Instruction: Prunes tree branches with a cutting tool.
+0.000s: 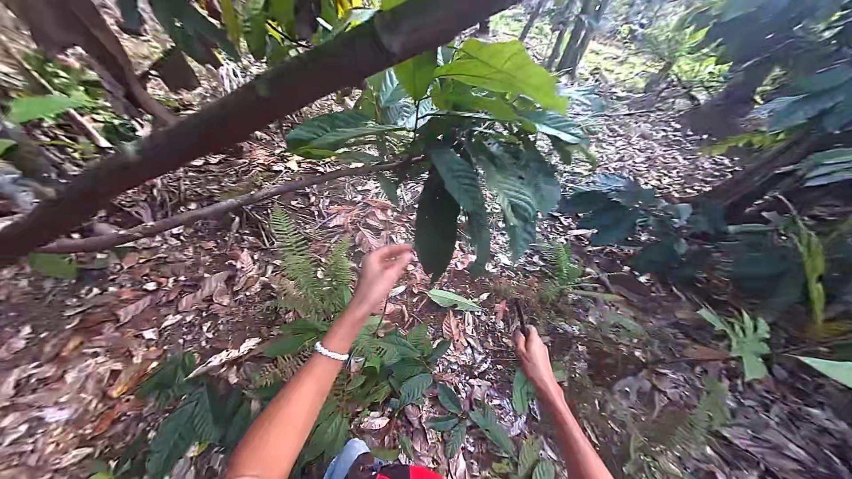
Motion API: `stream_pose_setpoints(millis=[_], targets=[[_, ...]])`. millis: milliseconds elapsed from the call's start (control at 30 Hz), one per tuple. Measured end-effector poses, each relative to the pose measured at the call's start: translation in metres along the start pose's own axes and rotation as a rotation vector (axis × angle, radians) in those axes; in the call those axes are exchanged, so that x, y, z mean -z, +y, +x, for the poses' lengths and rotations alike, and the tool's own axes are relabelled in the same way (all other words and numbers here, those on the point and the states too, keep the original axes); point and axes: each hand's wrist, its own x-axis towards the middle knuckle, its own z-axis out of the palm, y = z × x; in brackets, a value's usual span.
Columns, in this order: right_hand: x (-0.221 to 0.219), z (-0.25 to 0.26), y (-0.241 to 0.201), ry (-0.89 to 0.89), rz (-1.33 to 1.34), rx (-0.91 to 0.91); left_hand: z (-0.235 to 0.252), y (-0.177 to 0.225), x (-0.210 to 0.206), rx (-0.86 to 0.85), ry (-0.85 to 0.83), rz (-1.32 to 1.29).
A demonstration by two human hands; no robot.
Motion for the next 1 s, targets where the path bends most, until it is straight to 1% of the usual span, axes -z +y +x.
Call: stream_pose_setpoints(millis=[67, 133, 233, 300, 367, 433, 533, 600, 667, 733, 800, 867, 900, 933, 967, 1000], targets=[[-0.001, 0.01, -0.049, 0.006, -0.075, 0.167, -0.004, -0.006, 0.041, -0.008, 0.167, -0.02], [-0.002, 0.016, -0.097, -0.014, -0.114, 0.29, -0.007, -0.006, 0.075, 0.031, 0.29, -0.144], [-0.008, 0.02, -0.162, -0.076, -0.1, 0.368, -0.005, -0.008, 0.111, 0.106, 0.426, -0.362], [-0.02, 0.024, -0.193, -0.082, -0.027, 0.41, 0.004, -0.014, 0.125, 0.097, 0.485, -0.402], [-0.036, 0.026, -0.215, -0.083, 0.038, 0.452, 0.017, -0.022, 0.13, 0.073, 0.477, -0.372], [-0.051, 0.021, -0.234, -0.089, 0.082, 0.466, 0.037, -0.035, 0.13, 0.061, 0.429, -0.307], [-0.062, 0.015, -0.255, -0.087, 0.06, 0.421, 0.058, -0.045, 0.13, 0.085, 0.41, -0.313], [-0.061, 0.016, -0.26, -0.103, -0.009, 0.38, 0.056, -0.046, 0.138, 0.03, 0.415, -0.369], [-0.059, 0.015, -0.259, -0.102, -0.036, 0.347, 0.057, -0.056, 0.148, -0.063, 0.394, -0.469], [-0.059, 0.014, -0.254, -0.078, -0.018, 0.329, 0.063, -0.066, 0.151, -0.082, 0.323, -0.545], [-0.064, 0.026, -0.25, -0.04, -0.023, 0.335, 0.077, -0.072, 0.145, -0.075, 0.25, -0.563], [-0.063, 0.038, -0.254, -0.002, -0.072, 0.334, 0.092, -0.072, 0.133, -0.046, 0.177, -0.479], [-0.061, 0.042, -0.258, 0.026, -0.105, 0.333, 0.097, -0.068, 0.127, -0.019, 0.132, -0.344], [-0.059, 0.045, -0.262, 0.063, -0.134, 0.334, 0.101, -0.062, 0.121, -0.012, 0.064, -0.125], [-0.057, 0.05, -0.267, 0.103, -0.168, 0.326, 0.102, -0.052, 0.116, -0.049, -0.008, 0.139], [-0.055, 0.056, -0.272, 0.137, -0.205, 0.313, 0.102, -0.039, 0.108, -0.145, -0.029, 0.371]])
